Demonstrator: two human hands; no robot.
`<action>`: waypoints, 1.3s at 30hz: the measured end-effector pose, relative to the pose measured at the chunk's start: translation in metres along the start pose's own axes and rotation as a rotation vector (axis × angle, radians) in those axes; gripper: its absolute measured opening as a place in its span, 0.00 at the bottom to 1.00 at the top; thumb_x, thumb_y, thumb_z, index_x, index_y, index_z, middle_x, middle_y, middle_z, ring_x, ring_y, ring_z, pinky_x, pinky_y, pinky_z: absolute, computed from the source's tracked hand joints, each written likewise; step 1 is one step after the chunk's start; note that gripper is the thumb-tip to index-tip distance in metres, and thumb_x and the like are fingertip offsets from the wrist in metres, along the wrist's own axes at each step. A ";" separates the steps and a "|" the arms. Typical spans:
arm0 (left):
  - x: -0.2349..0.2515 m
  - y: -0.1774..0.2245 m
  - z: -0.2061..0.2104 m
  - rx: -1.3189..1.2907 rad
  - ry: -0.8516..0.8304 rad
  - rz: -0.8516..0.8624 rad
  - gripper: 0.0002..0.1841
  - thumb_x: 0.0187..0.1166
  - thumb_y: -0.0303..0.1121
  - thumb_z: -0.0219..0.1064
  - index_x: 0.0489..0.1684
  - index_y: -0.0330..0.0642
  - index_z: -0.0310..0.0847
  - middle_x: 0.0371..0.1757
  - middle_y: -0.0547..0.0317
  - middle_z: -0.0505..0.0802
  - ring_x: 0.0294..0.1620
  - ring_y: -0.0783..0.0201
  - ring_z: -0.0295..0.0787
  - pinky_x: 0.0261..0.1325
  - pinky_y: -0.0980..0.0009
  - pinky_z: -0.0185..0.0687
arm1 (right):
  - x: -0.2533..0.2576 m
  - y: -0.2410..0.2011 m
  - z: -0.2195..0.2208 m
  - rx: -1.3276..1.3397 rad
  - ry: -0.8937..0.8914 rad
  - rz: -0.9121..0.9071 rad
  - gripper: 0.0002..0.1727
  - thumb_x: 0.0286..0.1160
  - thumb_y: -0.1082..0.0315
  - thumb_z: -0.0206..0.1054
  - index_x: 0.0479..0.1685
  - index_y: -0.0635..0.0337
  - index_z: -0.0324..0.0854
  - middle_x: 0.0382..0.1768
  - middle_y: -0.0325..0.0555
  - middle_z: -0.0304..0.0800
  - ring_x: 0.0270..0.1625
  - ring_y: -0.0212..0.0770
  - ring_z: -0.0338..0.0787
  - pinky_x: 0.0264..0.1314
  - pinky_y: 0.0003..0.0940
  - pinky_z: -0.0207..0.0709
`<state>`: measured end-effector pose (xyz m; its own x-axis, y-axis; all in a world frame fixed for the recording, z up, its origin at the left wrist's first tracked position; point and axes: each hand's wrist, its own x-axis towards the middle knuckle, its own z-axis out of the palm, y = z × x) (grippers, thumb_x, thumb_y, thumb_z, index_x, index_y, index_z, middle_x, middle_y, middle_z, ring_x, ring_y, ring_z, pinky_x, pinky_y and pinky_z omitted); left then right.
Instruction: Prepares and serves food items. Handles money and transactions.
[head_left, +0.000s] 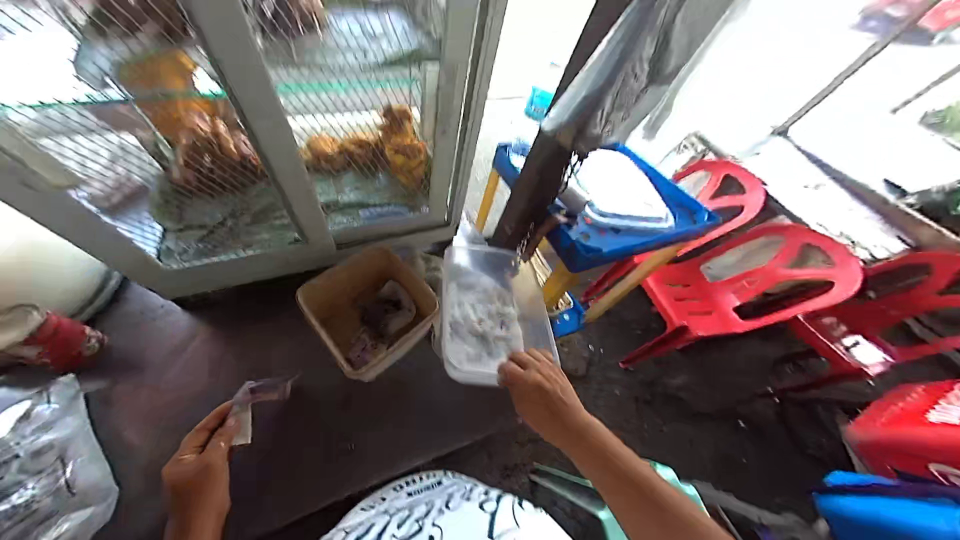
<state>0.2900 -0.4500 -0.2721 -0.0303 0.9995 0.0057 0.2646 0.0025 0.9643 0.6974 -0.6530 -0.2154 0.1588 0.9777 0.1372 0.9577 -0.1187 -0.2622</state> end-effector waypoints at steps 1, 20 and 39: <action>0.008 0.003 0.004 0.019 -0.008 0.036 0.17 0.83 0.29 0.61 0.64 0.28 0.82 0.59 0.49 0.91 0.52 0.77 0.88 0.55 0.77 0.84 | -0.006 -0.002 -0.011 0.010 0.091 -0.002 0.07 0.76 0.69 0.69 0.41 0.61 0.91 0.41 0.54 0.93 0.49 0.57 0.93 0.55 0.58 0.85; 0.023 -0.019 0.051 0.192 0.000 0.057 0.15 0.86 0.29 0.61 0.64 0.33 0.85 0.61 0.42 0.92 0.63 0.54 0.89 0.70 0.54 0.80 | -0.008 0.187 -0.215 -0.307 0.348 0.216 0.06 0.74 0.77 0.72 0.44 0.71 0.89 0.50 0.72 0.90 0.56 0.76 0.88 0.60 0.78 0.75; 0.026 -0.025 0.050 0.449 0.008 0.070 0.17 0.89 0.34 0.60 0.67 0.37 0.85 0.65 0.41 0.91 0.70 0.50 0.86 0.78 0.50 0.75 | 0.077 0.010 -0.077 0.243 -0.188 -0.247 0.20 0.81 0.60 0.67 0.66 0.60 0.86 0.62 0.53 0.91 0.64 0.49 0.91 0.67 0.54 0.84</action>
<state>0.3310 -0.4222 -0.3092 -0.0049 0.9975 0.0706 0.6584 -0.0499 0.7510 0.7375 -0.5917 -0.1338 -0.1378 0.9890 0.0532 0.8733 0.1467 -0.4645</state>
